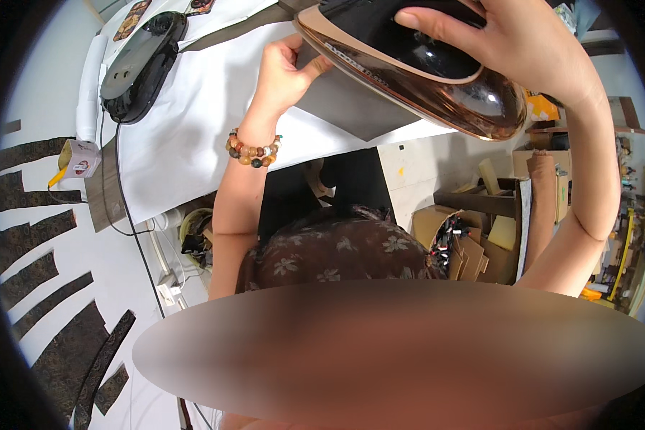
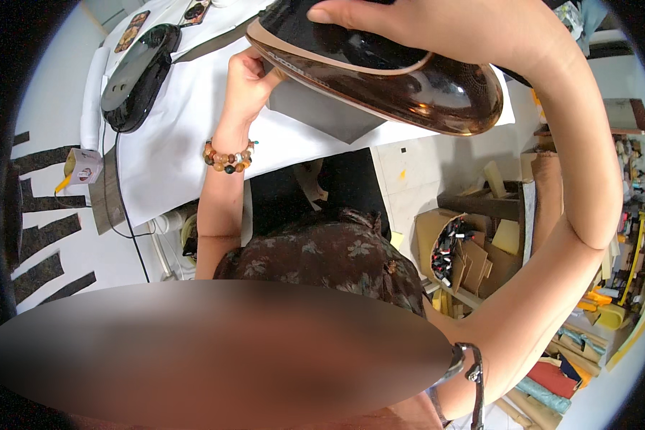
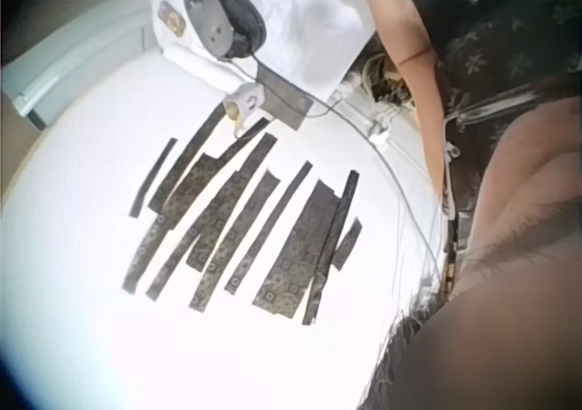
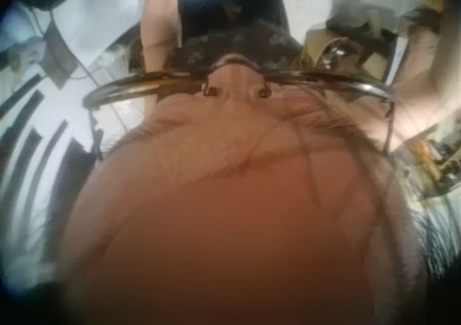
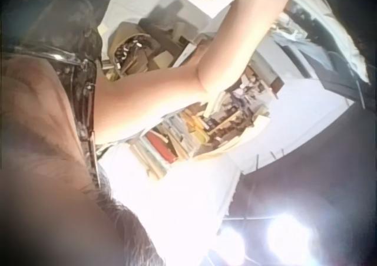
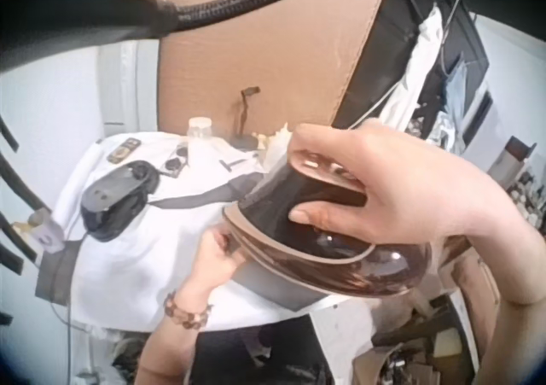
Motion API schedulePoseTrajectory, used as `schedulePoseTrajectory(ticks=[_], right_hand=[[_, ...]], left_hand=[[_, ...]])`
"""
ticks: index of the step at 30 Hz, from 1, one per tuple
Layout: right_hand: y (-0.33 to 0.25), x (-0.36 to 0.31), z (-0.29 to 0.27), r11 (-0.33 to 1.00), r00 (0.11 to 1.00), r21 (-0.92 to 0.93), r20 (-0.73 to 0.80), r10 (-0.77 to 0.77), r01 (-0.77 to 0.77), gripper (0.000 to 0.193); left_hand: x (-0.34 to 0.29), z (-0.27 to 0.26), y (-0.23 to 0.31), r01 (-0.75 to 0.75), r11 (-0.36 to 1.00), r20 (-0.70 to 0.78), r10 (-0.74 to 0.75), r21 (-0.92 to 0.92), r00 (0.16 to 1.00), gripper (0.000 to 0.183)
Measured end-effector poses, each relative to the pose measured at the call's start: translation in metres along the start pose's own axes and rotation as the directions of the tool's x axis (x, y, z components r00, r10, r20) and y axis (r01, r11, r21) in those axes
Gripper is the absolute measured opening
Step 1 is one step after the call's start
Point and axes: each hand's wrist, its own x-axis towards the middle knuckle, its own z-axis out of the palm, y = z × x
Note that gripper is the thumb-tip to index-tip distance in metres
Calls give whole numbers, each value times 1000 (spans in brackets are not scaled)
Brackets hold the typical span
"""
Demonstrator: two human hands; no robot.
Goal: The person cuts and folds a piece of gray paper into a box shape using scissors and an iron. They repeatedly trim edges, fold flaps, and press seams with the iron to form a structured paper box.
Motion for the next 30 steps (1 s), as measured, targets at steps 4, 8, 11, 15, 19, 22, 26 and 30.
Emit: schedulePoseTrajectory(ticks=[4,8,11,15,19,22,26,30], right_hand=[[4,-6,2,997,997,4,-3,-79,79,32],[38,1,6,982,985,116,-106,-135,147,37],[63,-20,-3,976,987,215,-158,-5,39,40],[75,-47,-4,918,977,389,-157,146,-75,47],[75,-67,-3,958,983,268,-117,140,-105,48],[76,-65,0,927,981,355,-97,167,-123,47],[71,-64,-4,949,988,314,-134,70,-24,43],[59,-60,-7,975,994,198,-31,109,-101,41]], left_hand=[[0,-4,-2,-6,1000,-6,5,-26,1000,19],[0,-8,-2,65,995,32,-62,-82,998,24],[1,-9,-5,63,991,47,-58,-119,997,30],[2,-12,-8,51,995,50,-47,-81,998,35],[-1,-14,-6,98,988,91,-87,-119,992,43],[-4,-13,-4,109,978,74,-97,-177,993,43],[-4,-11,-2,103,980,46,-96,-170,994,43],[-3,-13,-1,180,973,59,-173,-142,983,48]])
